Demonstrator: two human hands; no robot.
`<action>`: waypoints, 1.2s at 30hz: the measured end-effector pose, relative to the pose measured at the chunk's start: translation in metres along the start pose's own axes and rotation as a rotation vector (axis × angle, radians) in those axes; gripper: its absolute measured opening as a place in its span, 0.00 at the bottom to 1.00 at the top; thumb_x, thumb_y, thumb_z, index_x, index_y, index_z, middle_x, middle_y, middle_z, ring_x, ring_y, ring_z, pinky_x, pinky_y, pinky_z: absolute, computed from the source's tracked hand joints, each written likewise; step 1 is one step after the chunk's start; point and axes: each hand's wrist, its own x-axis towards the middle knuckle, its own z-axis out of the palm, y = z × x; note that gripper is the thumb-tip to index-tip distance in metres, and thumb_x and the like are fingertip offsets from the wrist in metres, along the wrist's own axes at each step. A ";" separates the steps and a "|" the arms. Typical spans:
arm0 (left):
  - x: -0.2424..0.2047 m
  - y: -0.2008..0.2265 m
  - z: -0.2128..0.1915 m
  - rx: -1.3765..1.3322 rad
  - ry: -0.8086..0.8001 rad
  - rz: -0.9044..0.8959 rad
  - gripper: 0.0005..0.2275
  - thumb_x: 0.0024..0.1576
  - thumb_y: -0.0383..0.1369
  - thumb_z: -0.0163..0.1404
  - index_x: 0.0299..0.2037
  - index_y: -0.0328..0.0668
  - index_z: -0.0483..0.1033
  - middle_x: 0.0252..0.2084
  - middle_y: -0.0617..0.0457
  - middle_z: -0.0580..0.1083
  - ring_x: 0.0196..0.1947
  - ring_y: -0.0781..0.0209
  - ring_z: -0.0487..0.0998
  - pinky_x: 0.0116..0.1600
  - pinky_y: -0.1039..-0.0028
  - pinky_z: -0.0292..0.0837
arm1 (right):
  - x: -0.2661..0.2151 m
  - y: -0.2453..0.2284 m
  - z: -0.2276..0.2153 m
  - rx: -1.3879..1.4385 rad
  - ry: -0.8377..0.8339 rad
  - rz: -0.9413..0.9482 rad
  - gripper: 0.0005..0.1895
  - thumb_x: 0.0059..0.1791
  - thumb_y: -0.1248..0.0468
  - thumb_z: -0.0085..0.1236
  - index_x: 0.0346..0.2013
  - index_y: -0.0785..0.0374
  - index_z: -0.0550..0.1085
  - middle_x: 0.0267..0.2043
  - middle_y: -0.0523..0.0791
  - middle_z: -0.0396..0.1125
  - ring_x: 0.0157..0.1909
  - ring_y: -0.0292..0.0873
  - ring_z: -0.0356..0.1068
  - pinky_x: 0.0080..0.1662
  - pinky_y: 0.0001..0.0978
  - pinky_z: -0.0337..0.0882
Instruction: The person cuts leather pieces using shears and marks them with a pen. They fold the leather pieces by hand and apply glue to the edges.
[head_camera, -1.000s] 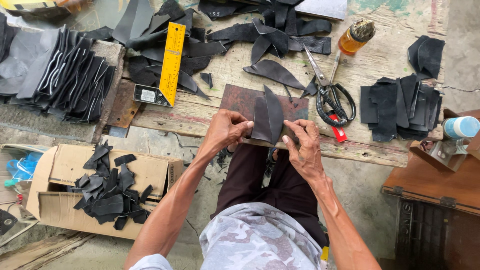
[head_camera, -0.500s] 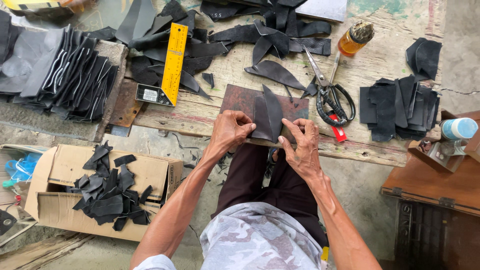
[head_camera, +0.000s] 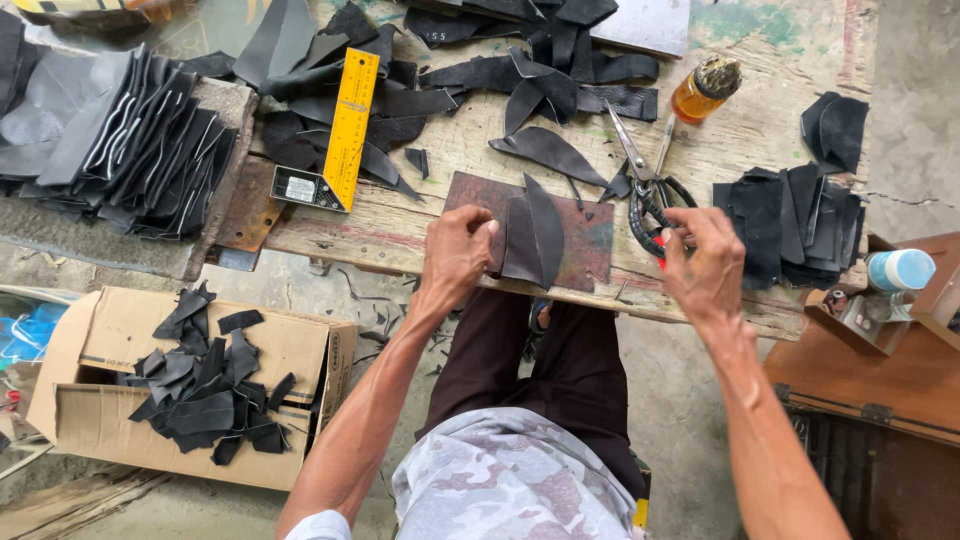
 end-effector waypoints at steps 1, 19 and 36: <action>0.001 0.005 0.004 0.127 0.033 0.070 0.12 0.60 0.33 0.54 0.48 0.31 0.79 0.32 0.48 0.78 0.28 0.60 0.80 0.33 0.71 0.77 | 0.007 0.008 -0.005 -0.088 -0.010 -0.063 0.14 0.50 0.70 0.60 0.50 0.69 0.77 0.47 0.54 0.72 0.47 0.52 0.71 0.50 0.42 0.73; -0.005 0.009 0.042 0.436 0.287 0.340 0.28 0.43 0.47 0.67 0.41 0.31 0.69 0.41 0.40 0.68 0.42 0.43 0.73 0.42 0.57 0.69 | 0.043 0.032 -0.004 -0.148 -0.375 0.137 0.28 0.45 0.69 0.62 0.58 0.77 0.71 0.43 0.61 0.71 0.43 0.58 0.74 0.47 0.45 0.73; -0.002 0.010 0.050 0.077 0.182 0.279 0.24 0.45 0.33 0.67 0.46 0.32 0.68 0.37 0.43 0.74 0.36 0.49 0.78 0.41 0.62 0.74 | -0.043 -0.031 -0.084 1.331 -0.522 0.369 0.37 0.40 0.65 0.72 0.60 0.73 0.69 0.41 0.50 0.72 0.40 0.45 0.74 0.43 0.40 0.71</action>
